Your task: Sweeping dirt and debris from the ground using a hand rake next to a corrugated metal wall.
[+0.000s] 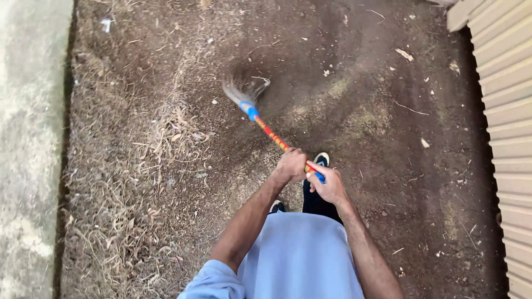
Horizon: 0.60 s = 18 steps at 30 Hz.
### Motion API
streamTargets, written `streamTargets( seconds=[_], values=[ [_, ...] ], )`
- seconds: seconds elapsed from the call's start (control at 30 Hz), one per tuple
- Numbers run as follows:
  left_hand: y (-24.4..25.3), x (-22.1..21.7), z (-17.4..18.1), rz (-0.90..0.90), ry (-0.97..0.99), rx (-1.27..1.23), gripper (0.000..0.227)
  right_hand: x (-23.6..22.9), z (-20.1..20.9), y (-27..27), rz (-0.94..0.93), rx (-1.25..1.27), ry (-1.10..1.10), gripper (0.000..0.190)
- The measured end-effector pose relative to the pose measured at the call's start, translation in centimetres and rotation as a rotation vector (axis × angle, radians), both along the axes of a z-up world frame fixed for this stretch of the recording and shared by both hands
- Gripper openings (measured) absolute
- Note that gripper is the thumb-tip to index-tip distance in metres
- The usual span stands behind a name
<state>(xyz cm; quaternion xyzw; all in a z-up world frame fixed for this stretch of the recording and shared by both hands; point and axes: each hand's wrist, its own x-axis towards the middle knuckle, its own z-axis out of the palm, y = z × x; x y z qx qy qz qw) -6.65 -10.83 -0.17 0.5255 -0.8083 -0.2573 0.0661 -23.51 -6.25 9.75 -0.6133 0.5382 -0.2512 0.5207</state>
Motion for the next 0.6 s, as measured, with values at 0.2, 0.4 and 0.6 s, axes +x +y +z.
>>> streamTargets(
  seconds=[0.2, 0.4, 0.6],
  values=[
    [4.8, 4.4, 5.2, 0.057, -0.064, 0.074, 0.021, 3.8, 2.8, 3.8, 0.03, 0.051, -0.02, 0.039],
    [4.6, 0.4, 13.8, 0.052, -0.012, -0.007, 0.017, 1.0, 11.6, 4.4, -0.199, 0.067, -0.091, 0.026],
    [4.3, -11.8, 17.8, -0.21, 0.123, -0.199, 0.023, -8.5, 14.7, 8.9, -0.563, -0.147, -0.135, 0.015]
  ],
)
